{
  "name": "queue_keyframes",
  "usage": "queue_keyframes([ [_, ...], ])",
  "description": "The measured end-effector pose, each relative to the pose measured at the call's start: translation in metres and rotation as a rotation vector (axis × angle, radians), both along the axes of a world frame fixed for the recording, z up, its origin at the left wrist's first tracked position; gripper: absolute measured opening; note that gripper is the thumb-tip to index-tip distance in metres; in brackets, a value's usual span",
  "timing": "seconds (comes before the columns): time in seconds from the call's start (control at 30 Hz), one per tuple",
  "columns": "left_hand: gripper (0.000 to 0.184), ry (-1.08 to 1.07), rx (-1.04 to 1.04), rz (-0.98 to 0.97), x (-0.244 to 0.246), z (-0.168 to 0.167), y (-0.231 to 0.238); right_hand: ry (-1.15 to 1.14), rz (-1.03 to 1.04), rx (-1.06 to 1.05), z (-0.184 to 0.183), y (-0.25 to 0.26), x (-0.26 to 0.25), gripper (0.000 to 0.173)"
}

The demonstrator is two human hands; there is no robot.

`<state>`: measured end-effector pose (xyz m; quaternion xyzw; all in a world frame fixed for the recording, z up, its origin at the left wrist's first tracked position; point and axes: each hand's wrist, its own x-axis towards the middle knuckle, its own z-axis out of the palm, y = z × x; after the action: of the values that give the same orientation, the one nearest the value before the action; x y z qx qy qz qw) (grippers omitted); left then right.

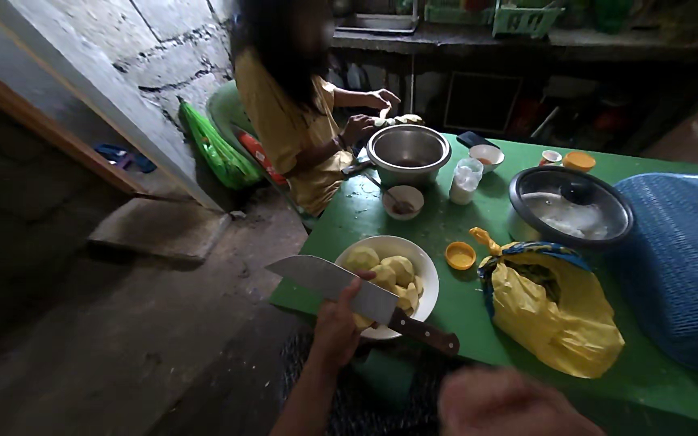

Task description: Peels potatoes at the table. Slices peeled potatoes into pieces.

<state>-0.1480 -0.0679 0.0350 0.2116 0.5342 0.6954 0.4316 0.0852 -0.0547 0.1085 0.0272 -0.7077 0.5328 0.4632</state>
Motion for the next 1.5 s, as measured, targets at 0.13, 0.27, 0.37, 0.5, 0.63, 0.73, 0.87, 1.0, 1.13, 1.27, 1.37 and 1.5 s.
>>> queue_keyframes([
  [0.13, 0.036, 0.057, 0.033, -0.024, 0.003, 0.004, -0.002, -0.541, -0.557, 0.371, -0.043, 0.033, -0.038, 0.065],
  [0.27, 0.034, 0.105, 0.041, -0.048, 0.007, 0.005, 0.001, -0.732, -0.543, 0.317, -0.077, 0.037, -0.061, 0.086],
  [0.37, 0.034, 0.113, 0.044, -0.057, 0.009, 0.006, 0.001, -0.751, -0.513, 0.254, -0.083, 0.037, -0.067, 0.072],
  [0.5, 0.052, 0.041, 0.123, -0.141, 0.001, 0.004, -0.003, -0.805, -0.476, 0.004, -0.082, 0.044, -0.064, 0.066],
  [0.63, 0.054, 0.001, 0.153, -0.154, -0.009, 0.002, -0.002, -0.658, -0.415, -0.210, -0.087, 0.050, -0.058, 0.063],
  [0.73, 0.049, -0.014, 0.114, -0.096, -0.007, 0.005, 0.001, -0.588, -0.354, -0.182, -0.093, 0.051, -0.056, 0.064],
  [0.87, 0.047, -0.095, 0.099, 0.032, 0.003, 0.006, 0.007, -0.594, -0.408, -0.003, -0.097, 0.036, -0.061, 0.070],
  [1.0, 0.040, 0.263, 0.188, 0.062, -0.001, -0.013, 0.006, -0.652, -0.451, 0.142, -0.098, 0.020, -0.069, 0.081],
  [1.13, 0.034, 0.162, 0.172, 0.099, 0.005, -0.007, 0.011, -0.666, -0.511, 0.241, -0.102, 0.019, -0.075, 0.081],
  [1.27, 0.031, 0.321, 0.102, 0.131, 0.004, -0.006, 0.010, -0.664, -0.557, 0.291, -0.104, 0.019, -0.077, 0.079],
  [1.37, 0.030, 0.282, 0.120, 0.200, 0.006, -0.010, 0.013, -0.662, -0.577, 0.299, -0.105, 0.021, -0.080, 0.079],
  [1.5, 0.025, 0.218, 0.284, 0.235, 0.012, -0.019, 0.012, -0.661, -0.537, 0.263, -0.104, 0.024, -0.085, 0.079],
])
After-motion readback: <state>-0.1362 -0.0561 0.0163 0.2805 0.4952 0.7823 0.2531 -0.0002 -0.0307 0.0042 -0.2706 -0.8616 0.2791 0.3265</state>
